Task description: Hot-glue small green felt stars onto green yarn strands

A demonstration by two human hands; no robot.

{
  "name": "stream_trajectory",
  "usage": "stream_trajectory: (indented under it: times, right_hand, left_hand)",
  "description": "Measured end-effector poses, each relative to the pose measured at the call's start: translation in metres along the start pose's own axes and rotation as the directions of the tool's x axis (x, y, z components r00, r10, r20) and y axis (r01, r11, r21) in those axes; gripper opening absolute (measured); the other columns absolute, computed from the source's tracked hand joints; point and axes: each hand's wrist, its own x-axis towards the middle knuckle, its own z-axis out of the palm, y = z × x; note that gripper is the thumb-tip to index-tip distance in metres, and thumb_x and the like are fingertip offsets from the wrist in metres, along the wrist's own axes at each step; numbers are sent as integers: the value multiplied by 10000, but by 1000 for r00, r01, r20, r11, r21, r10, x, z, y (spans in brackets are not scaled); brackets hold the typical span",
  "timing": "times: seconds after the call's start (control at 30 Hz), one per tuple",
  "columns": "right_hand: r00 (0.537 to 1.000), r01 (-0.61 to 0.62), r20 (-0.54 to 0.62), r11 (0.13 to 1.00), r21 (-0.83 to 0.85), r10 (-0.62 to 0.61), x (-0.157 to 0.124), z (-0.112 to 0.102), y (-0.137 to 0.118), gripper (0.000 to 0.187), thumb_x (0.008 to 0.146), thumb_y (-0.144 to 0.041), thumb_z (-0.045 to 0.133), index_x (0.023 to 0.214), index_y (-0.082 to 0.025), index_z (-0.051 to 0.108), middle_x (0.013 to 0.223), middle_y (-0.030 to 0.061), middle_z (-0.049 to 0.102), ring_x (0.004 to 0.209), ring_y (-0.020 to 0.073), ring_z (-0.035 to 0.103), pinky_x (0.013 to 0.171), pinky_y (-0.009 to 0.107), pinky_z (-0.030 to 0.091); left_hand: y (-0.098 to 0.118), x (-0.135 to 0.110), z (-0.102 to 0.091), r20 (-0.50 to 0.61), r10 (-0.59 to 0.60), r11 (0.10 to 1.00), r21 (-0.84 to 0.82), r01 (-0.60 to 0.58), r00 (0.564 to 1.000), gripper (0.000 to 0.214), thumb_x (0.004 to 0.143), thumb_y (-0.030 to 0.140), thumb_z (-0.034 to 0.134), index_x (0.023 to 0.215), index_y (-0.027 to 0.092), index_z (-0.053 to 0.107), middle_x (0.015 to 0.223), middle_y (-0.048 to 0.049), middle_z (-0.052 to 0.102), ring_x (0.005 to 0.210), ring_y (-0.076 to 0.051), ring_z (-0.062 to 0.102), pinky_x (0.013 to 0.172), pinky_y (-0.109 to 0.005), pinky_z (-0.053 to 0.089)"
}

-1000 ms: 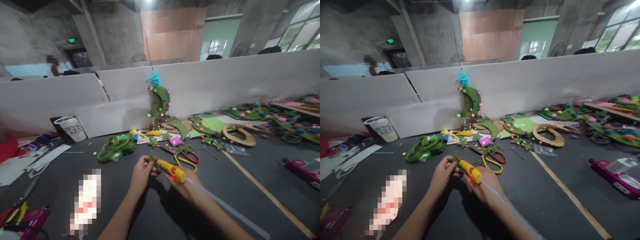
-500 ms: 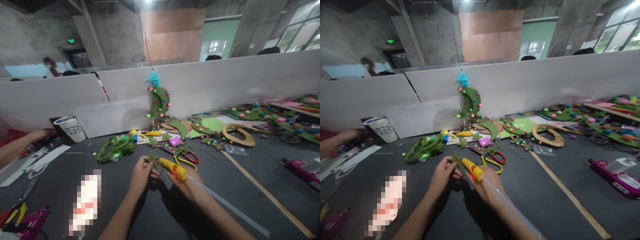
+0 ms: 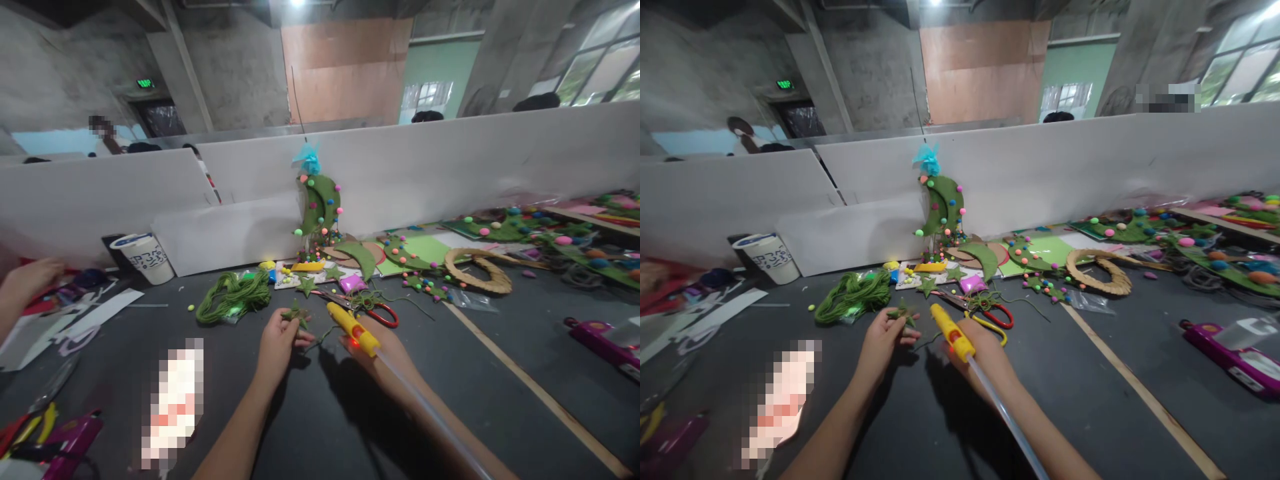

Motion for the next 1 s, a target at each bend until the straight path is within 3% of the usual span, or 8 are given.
stream_trajectory:
  times: [0.1,0.23,0.37,0.47,0.53,0.63,0.77,1.0]
  right_hand:
    - [964,135,227,991,24,-137,-5,-5,-7,102,768,-273,529,726,-180,518,737,5,541,631,127,492,558,219,348]
    - [838,300,477,954,0,-264,-14,5,-10,115,725,-221,558,829,-175,544,894,29,521,711,128,508,622,224,359]
    - [834,342,504,927,-155,-223,-16,18,-6,152,696,-173,545,844,-150,574,920,68,520,815,179,502,705,270,369]
    - [843,349,457,935,-60,-285,-9,14,-7,247,654,-187,596,899,-161,588,981,72,526,899,200,483,772,285,373]
    - [907,254,333,965,61,-259,-1,10,-11,289,683,-183,571,972,-181,567,968,51,542,829,166,500,731,264,387]
    - [994,-17,108,966,259,-12,16,17,-17,220,737,-150,475,947,-192,525,702,-23,529,579,115,473,564,225,368]
    - [955,-298,203,717,631,218,30,48,-19,190,692,-149,509,853,-213,429,485,-94,476,467,112,486,503,209,369]
    - [941,-339,271,604,721,204,27,70,-21,238,660,-158,523,830,-225,369,549,-95,524,479,101,524,492,196,385]
  left_hand:
    - [-2,10,-11,-112,22,998,-53,-28,993,284,678,305,622,875,173,465,905,-86,696,582,-150,673,516,-242,520]
    - [0,16,-22,-163,42,997,-62,-52,986,288,685,303,617,889,170,464,921,-89,691,613,-153,677,531,-244,523]
    - [5,9,-17,-124,44,997,-55,-51,991,297,692,318,624,907,168,485,956,-101,682,673,-178,682,513,-245,521]
    - [8,1,-8,-60,32,998,-51,-35,998,299,706,337,610,917,172,477,983,-98,671,698,-185,678,501,-244,516]
    - [7,-3,-2,-13,30,999,-34,-30,999,300,715,350,598,923,176,470,987,-92,667,708,-187,671,489,-242,505]
    - [4,-8,5,47,82,996,37,-84,996,278,728,341,585,931,178,491,957,-76,672,742,-182,651,500,-229,479]
    - [-2,-9,8,36,175,981,76,-177,984,221,757,293,563,940,178,523,899,-51,688,804,-159,629,727,-267,471]
    - [-8,-7,5,35,184,983,13,-184,982,212,777,285,559,957,183,510,941,-63,674,842,-166,624,771,-273,441]
